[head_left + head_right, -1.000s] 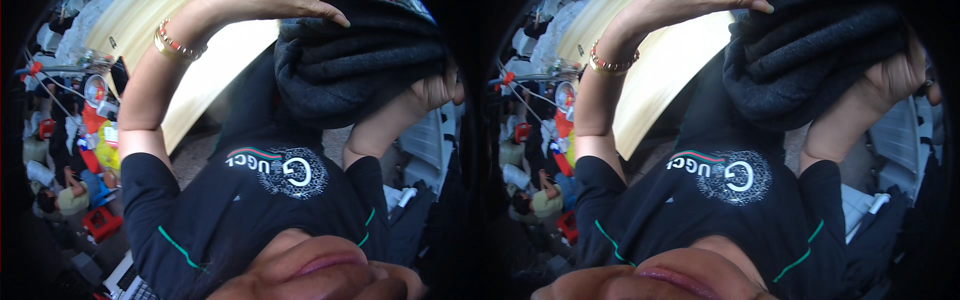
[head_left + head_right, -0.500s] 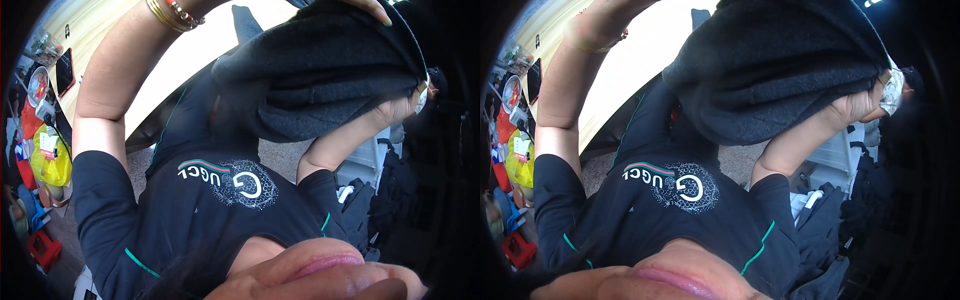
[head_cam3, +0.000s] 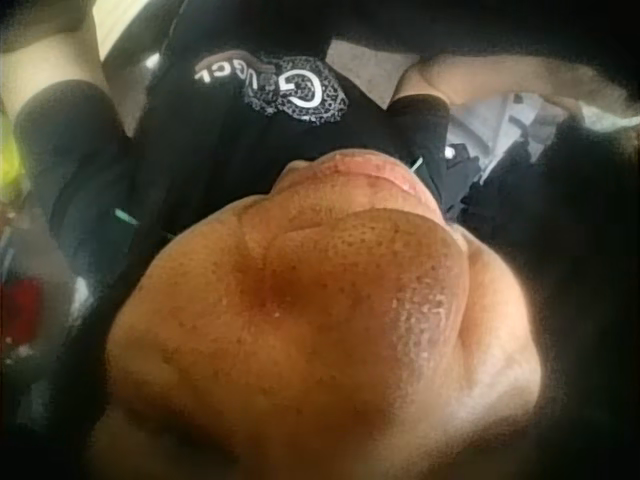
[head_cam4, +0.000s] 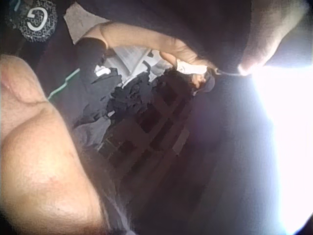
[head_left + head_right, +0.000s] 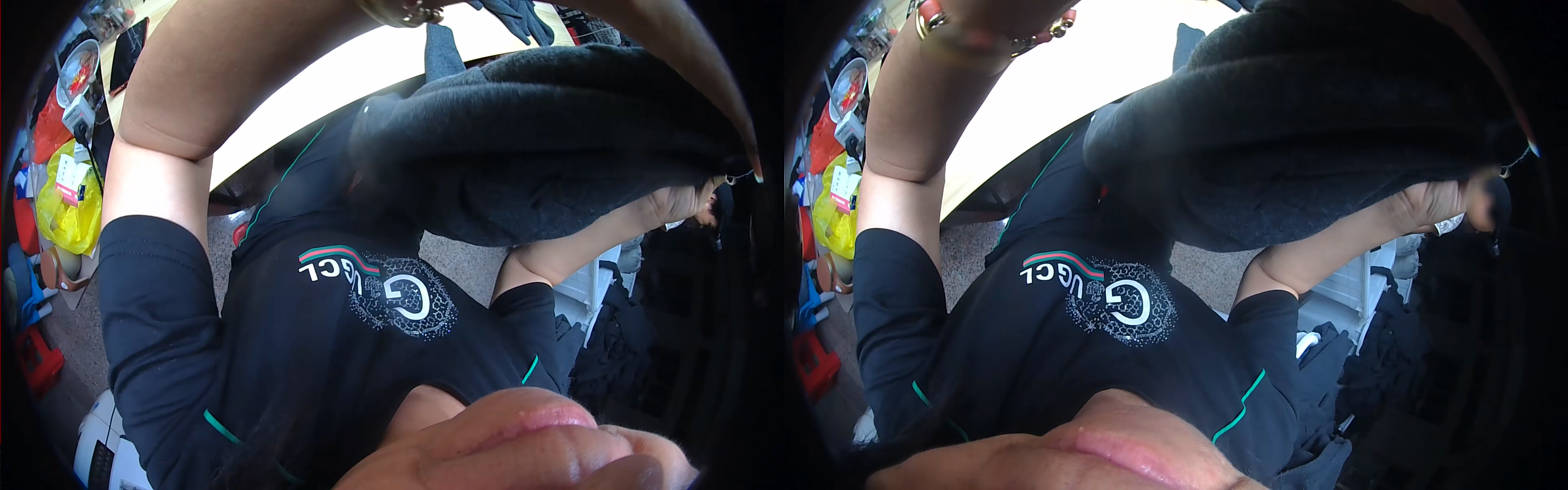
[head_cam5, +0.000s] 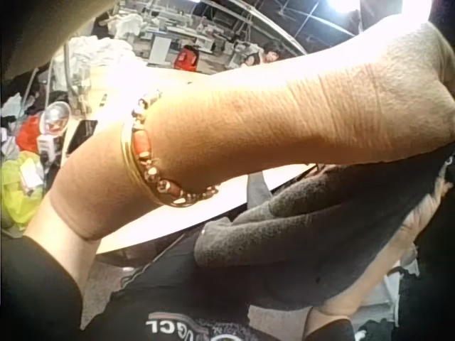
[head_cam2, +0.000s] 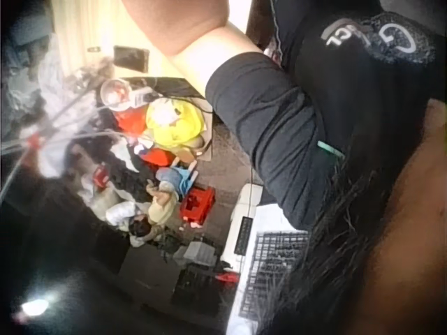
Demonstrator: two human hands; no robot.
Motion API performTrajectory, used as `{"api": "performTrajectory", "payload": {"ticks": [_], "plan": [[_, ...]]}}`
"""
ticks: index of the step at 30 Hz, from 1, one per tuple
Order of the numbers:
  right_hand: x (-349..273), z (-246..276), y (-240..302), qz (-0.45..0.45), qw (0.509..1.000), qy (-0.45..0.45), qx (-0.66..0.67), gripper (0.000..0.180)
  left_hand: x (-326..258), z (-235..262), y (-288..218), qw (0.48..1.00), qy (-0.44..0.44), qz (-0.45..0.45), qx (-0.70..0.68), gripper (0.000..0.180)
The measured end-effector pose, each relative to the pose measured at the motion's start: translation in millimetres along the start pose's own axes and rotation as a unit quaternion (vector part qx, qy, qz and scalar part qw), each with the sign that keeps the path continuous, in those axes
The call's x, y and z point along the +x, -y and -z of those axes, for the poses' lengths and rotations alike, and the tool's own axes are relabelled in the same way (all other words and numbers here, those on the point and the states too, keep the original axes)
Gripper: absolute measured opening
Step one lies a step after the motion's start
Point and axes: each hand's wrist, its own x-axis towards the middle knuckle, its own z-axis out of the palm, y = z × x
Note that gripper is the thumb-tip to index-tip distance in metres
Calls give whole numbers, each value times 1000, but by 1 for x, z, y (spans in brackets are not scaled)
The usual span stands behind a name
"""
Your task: Sewing a button onto a grey garment using a needle and thread.
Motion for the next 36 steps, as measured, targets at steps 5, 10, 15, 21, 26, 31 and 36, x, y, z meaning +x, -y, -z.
{"api": "performTrajectory", "payload": {"ticks": [5,10,15,21,26,31,36], "plan": [[1,-6,-25,-5,988,57,-144,32,-13,-3,9,976,74,202,-29,27],[-53,-6,-49,-116,908,291,-280,41,-63,-6,4,848,150,488,140,34],[-136,-40,-58,142,766,410,-474,25,-188,-36,27,860,122,486,96,44],[-165,-65,-42,339,801,378,-316,12,-160,-63,-25,807,46,557,-188,19],[-153,-49,-52,331,847,323,-261,19,-166,-62,-21,799,68,558,-212,25],[-157,-46,-77,274,891,262,-250,18,-186,-71,-17,778,-10,579,-244,20],[-158,-41,-92,234,897,290,-237,20,-177,-66,-26,702,18,669,-244,26]]}}
